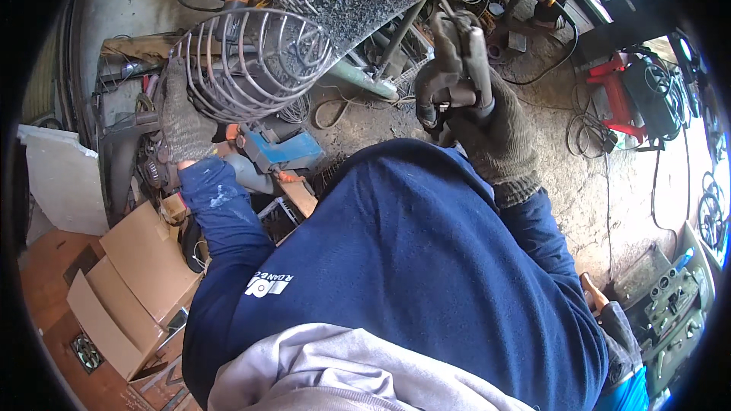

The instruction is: The person uses an angle grinder to smooth the edges of a metal cage, hammers the cage to adjust its shape, and then uses a welding tool to join the metal rods.

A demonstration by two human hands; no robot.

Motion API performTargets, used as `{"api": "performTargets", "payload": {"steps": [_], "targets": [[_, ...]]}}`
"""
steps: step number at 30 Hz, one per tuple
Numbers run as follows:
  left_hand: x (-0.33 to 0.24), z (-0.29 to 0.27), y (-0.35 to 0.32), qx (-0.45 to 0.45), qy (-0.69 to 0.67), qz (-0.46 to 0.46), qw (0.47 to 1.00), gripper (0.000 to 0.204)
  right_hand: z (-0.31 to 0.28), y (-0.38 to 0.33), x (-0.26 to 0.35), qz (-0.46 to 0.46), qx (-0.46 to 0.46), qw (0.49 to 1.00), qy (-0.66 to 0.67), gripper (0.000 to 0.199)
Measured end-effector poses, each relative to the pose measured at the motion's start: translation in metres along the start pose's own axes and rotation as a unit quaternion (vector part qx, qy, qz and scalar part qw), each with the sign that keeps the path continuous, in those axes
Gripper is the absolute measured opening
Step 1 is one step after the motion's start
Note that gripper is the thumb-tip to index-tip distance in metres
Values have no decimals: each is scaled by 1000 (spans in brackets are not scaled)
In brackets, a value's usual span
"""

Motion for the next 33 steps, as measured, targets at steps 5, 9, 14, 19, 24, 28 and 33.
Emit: {"api": "performTargets", "payload": {"steps": [5,9,14,19,24,28,33], "targets": [[-22,-5,20,-5,286,177,942,51,-10,2,7,-109,-77,972,-192,60],[-9,13,34,-54,-28,-59,996,45,-34,8,-25,-110,-128,976,-137,57],[-47,51,35,19,123,54,991,39,-55,10,-41,-154,-114,981,-39,77],[-48,66,36,2,230,151,961,36,-60,22,-54,-109,-71,991,-8,75],[-45,59,26,-111,157,305,933,36,-66,23,-50,-111,-91,989,22,73],[-26,46,23,-111,171,226,953,35,-70,25,-43,-115,-97,989,-13,75],[-3,37,27,-126,231,212,941,45,-68,33,-44,-63,-51,996,35,79]]}}
Point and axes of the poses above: each hand's wrist, its own y-axis towards the middle knuckle, its own z-axis out of the palm, x = y × z, the point moved 8 cm from there along y, towards the middle knuckle, and after that the axes turned 7 degrees about z, right-handed, at the moved point
